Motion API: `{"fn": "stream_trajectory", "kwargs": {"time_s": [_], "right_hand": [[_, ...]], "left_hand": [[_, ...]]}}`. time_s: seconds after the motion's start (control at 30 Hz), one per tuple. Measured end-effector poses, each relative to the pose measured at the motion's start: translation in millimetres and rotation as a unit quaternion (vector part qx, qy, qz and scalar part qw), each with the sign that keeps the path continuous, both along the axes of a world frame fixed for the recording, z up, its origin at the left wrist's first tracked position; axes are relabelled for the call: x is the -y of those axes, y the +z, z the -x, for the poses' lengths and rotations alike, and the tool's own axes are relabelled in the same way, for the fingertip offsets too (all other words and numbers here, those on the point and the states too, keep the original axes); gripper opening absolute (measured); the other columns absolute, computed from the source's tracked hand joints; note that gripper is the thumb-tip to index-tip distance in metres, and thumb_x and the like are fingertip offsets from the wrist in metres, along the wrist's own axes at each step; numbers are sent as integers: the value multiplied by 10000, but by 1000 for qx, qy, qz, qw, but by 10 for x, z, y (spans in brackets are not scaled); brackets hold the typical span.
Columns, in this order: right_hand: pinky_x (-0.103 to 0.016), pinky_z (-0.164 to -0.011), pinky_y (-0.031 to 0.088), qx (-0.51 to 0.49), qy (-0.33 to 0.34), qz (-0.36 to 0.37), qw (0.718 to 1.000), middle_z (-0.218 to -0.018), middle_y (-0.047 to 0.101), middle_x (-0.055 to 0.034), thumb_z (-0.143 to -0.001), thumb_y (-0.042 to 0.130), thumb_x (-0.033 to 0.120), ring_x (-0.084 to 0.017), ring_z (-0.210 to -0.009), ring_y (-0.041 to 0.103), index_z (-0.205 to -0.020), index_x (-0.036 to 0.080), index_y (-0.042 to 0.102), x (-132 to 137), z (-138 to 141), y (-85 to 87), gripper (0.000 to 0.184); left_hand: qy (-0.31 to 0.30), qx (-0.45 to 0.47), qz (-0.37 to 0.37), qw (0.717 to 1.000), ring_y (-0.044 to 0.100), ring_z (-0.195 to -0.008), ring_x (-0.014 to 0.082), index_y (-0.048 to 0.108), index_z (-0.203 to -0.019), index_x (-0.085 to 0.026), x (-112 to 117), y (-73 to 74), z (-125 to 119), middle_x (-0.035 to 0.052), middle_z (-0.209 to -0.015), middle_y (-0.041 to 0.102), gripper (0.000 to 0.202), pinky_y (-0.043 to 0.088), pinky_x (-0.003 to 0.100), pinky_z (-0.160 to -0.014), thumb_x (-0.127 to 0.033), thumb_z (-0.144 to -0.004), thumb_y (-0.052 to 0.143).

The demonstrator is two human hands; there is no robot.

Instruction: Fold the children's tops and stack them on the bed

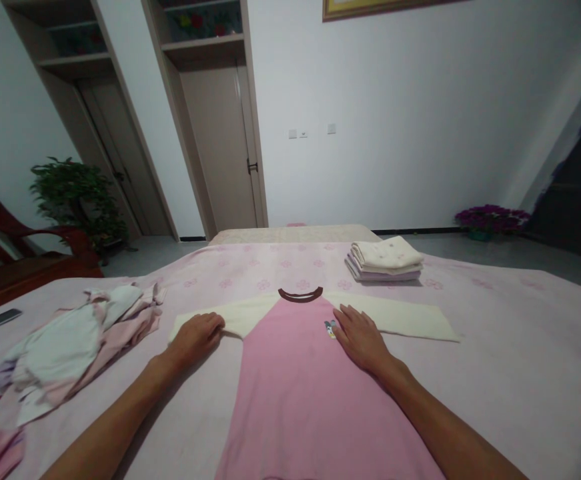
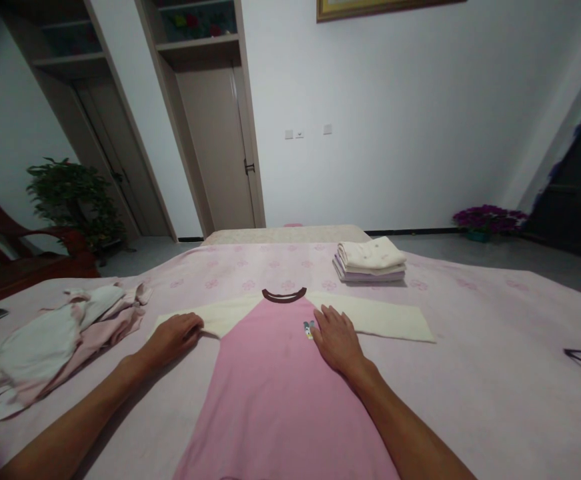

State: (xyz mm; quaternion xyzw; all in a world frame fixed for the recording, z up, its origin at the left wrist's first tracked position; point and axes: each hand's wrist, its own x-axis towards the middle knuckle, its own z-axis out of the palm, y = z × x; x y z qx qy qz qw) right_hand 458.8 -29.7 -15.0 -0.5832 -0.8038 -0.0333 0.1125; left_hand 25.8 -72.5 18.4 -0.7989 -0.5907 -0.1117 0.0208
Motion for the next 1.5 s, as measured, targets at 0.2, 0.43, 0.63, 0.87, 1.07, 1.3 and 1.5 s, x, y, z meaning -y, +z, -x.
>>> {"fn": "stream_trajectory", "kwargs": {"time_s": [0.2, 0.43, 0.63, 0.87, 1.07, 1.3, 1.5], "right_hand": [[-501, -1165, 246, -3, 2, -7, 1000, -1529, 435, -126, -1008, 328, 403, -280, -1429, 350, -1433, 190, 494, -6, -9, -19, 504], [-500, -1166, 241, -2, -2, -5, 1000, -1534, 431, -117, -1006, 331, 411, -278, -1427, 353, -1437, 208, 487, -13, -12, -24, 501], [-496, -1169, 239, 1, -4, -2, 1000, -1540, 423, -113, -1006, 340, 404, -279, -1432, 345, -1446, 197, 480, 0, -4, 7, 506], [-475, -1175, 231, 4, -8, 3, 1000, -1541, 422, -110, -1006, 339, 407, -270, -1433, 344, -1443, 204, 484, -8, -1, -2, 503], [-477, -1176, 219, 4, -11, 0, 1000, -1546, 410, -120, -1006, 335, 387, -272, -1439, 331, -1448, 194, 478, -5, 20, -28, 502], [-486, -1194, 164, 7, -12, 29, 999, -1585, 341, -131, -1011, 301, 382, -285, -1471, 266, -1502, 131, 400, 24, 40, -5, 560], [-463, -1201, 138, -18, -7, 62, 998, -1609, 292, -106, -1016, 292, 427, -265, -1490, 225, -1522, 144, 367, 49, -28, 72, 584]], "left_hand": [[44, 55, 117, 991, 608, -780, 215, 608, -787, -239, -24, 71, 274, 42, -825, 683, 305, 400, 290, -727, -404, -929, 395], [230, -45, 24, 972, 643, -980, 276, 652, -1046, -193, -207, -50, 560, 134, -1080, 689, 378, 440, 338, -804, -393, -954, 346], [290, -52, 1, 955, 649, -985, 312, 688, -1030, -171, -299, -73, 648, 150, -1061, 701, 344, 445, 377, -838, -366, -900, 436], [322, -47, -41, 945, 636, -1018, 370, 678, -965, -131, -361, -1, 593, 203, -1039, 705, 296, 424, 503, -910, -280, -892, 432], [190, 3, -52, 980, 511, -1309, 247, 612, -1255, -128, -541, -53, -120, 139, -1359, 605, 402, 351, 375, -1114, -230, -936, 391], [50, 39, -3, 998, 508, -1331, 215, 517, -1395, -141, -833, -276, -1420, 121, -1439, 554, 504, 371, 320, -1113, -404, -1022, 302], [71, 22, 9, 997, 293, -1463, 353, 377, -1489, -70, -1009, -419, -1756, 212, -1570, 340, 635, 242, 525, -1165, -464, -990, 378]]}}
